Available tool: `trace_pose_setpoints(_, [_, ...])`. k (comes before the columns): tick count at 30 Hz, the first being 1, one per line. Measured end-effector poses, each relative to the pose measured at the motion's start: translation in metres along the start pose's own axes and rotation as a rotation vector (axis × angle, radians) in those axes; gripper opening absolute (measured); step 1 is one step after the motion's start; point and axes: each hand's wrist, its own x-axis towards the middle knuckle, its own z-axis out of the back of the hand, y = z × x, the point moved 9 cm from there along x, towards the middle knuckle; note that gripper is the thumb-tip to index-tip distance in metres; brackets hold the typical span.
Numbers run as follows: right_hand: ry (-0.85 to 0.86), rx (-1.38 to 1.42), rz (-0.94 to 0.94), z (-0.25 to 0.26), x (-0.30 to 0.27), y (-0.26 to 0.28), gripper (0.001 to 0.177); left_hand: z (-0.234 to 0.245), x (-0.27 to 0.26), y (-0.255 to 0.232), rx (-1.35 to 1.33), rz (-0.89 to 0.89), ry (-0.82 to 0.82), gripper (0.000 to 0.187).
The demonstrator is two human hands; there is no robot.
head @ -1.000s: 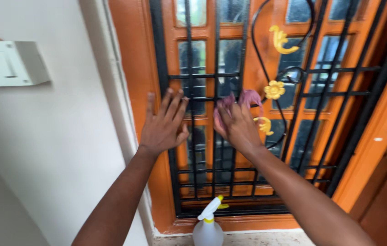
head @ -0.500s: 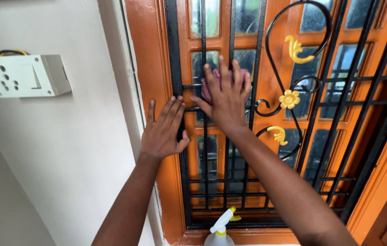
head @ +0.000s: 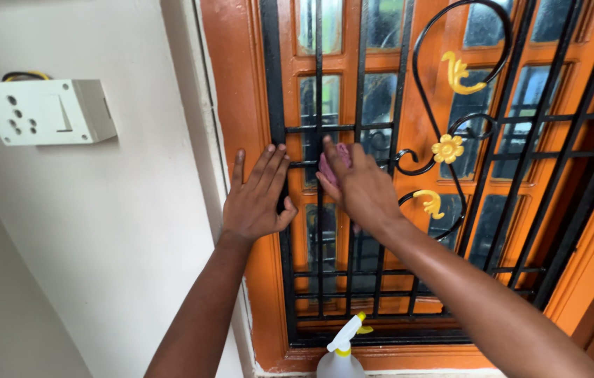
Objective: The person wipes the metal grill and glass panes of a window using a pink cloth and a spray bottle.
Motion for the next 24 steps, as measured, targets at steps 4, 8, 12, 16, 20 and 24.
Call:
trace_pose_setpoints(4, [-0.207,0.369,-0.01,0.033,0.016,-0.002,0.072,-0.008,-0.003,0.002,-0.032,0.007,0.008,0.07])
trace_pose_setpoints(8, [-0.473,0.255,0.124,0.038,0.048,0.019,0.068,-0.017,-0.004,0.016,-0.114,0.126,0.076,0.091])
trace_pose_setpoints(12, [-0.523,0.154,0.09,0.009,0.055,0.038,0.07,-0.014,-0.005,0.023,-0.104,0.181,0.045,0.096])
trace_pose_setpoints(16, [-0.33,0.054,0.129,-0.021,0.023,0.044,0.073,-0.021,-0.003,0.029,-0.173,0.184,0.066,0.096])
trace_pose_setpoints(20, [-0.108,-0.137,0.253,-0.036,-0.006,0.055,0.081,-0.02,-0.004,0.029,-0.142,0.165,-0.017,0.083])
trace_pose_setpoints(24, [0.316,0.213,0.2,-0.06,-0.011,0.06,0.074,-0.02,-0.009,0.027,-0.206,0.167,-0.031,0.082])
